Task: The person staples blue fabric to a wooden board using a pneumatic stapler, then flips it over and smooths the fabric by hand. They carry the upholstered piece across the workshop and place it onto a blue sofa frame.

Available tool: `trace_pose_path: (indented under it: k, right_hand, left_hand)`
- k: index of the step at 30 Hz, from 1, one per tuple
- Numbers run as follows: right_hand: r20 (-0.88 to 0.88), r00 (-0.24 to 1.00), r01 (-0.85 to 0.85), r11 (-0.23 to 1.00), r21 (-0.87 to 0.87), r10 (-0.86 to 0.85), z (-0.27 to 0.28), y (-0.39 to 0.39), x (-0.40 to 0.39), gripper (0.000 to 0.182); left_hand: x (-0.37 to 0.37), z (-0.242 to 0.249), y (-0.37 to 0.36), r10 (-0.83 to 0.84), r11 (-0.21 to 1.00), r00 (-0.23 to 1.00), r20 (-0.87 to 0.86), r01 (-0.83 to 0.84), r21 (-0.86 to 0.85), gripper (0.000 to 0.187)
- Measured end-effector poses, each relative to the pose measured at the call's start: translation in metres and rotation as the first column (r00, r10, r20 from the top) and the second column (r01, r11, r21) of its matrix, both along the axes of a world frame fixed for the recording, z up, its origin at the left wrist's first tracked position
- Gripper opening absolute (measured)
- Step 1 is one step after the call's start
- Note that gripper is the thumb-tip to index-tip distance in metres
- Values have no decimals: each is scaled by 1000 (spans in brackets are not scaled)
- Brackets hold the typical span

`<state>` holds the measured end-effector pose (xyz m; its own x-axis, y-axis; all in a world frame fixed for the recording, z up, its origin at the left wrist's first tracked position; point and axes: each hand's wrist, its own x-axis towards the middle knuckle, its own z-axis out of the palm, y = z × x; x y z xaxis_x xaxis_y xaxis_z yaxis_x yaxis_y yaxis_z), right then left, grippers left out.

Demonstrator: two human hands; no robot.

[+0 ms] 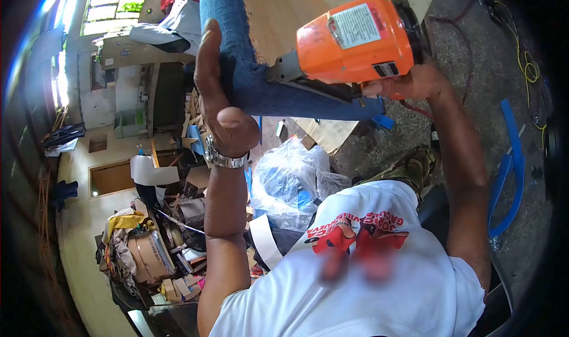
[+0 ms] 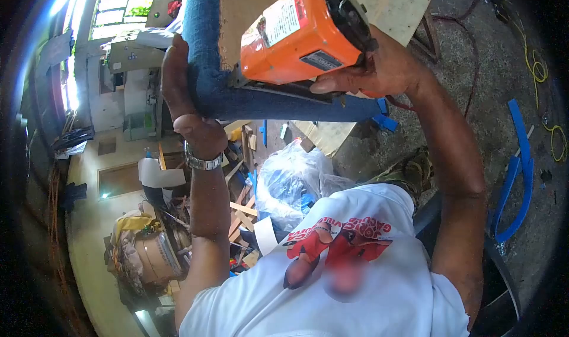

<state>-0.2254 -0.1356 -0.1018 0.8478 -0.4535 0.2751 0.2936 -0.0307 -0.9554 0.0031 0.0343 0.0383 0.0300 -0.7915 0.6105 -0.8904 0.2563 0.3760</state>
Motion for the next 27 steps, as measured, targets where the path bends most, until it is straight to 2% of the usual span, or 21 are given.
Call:
trace_pose_path:
  k: [1,2,4,6,7,9,11,12,14,16,17,19,20,22,23,24,27]
  right_hand:
    - [-51,999,-13,1000,-7,12,5,0,-5,55]
    - [-27,1000,5,1000,25,-5,6,1,-8,54]
    - [88,994,59,990,127,-71,0,6,-13,53]
    - [135,987,57,977,205,-86,-9,2,-18,52]
    - [158,983,54,968,243,-94,-14,-1,-21,52]
    - [-1,1000,11,963,269,-11,-12,-8,-28,53]
    - [-178,982,-20,971,238,64,-8,-12,-28,54]
    - [-270,958,-39,979,202,93,-4,-15,-27,55]
    - [-65,998,5,988,153,5,1,-14,-26,56]
    - [77,997,6,999,-54,-2,0,-26,-19,57]
    - [151,989,18,990,-141,4,1,-31,-16,58]
    - [3,991,-136,990,-44,136,10,-41,-15,56]
    - [-57,980,-192,981,-12,191,11,-45,-13,55]
    - [-44,981,-195,977,-82,191,9,-51,-4,53]
    - [31,990,-134,976,-169,141,3,-49,-1,52]
    - [109,990,-63,967,-246,92,-3,-47,2,51]
    - [138,980,-104,957,-270,145,-15,-41,8,49]
  left_hand:
    - [-3,5,1,30,999,998,-51,-28,31,122]
    - [-4,2,-1,-5,1000,995,-104,3,-17,110]
    - [-1,11,-2,19,999,983,-182,-14,30,103]
    - [-1,28,-4,29,998,996,-85,-24,57,76]
    - [5,39,-9,80,991,992,-101,-67,119,71]
    - [25,57,-27,196,955,972,-130,-160,248,60]
    - [40,62,-47,384,895,857,-343,-253,369,55]
    - [50,60,-57,422,880,809,-409,-257,399,54]
    - [77,44,-72,447,873,740,-502,-239,425,54]
    - [64,43,-70,471,859,735,-487,-258,441,60]
    - [43,49,-67,504,847,687,-523,-276,455,60]
    - [10,56,-60,570,814,576,-585,-300,498,61]
    - [7,51,-54,567,816,570,-594,-294,497,63]
    - [-9,53,-43,587,793,681,-437,-375,480,66]
    - [-17,52,-37,590,783,727,-351,-409,469,67]
    - [-22,46,-30,630,753,721,-288,-478,453,71]
    - [-60,33,-20,694,688,718,58,-684,240,65]
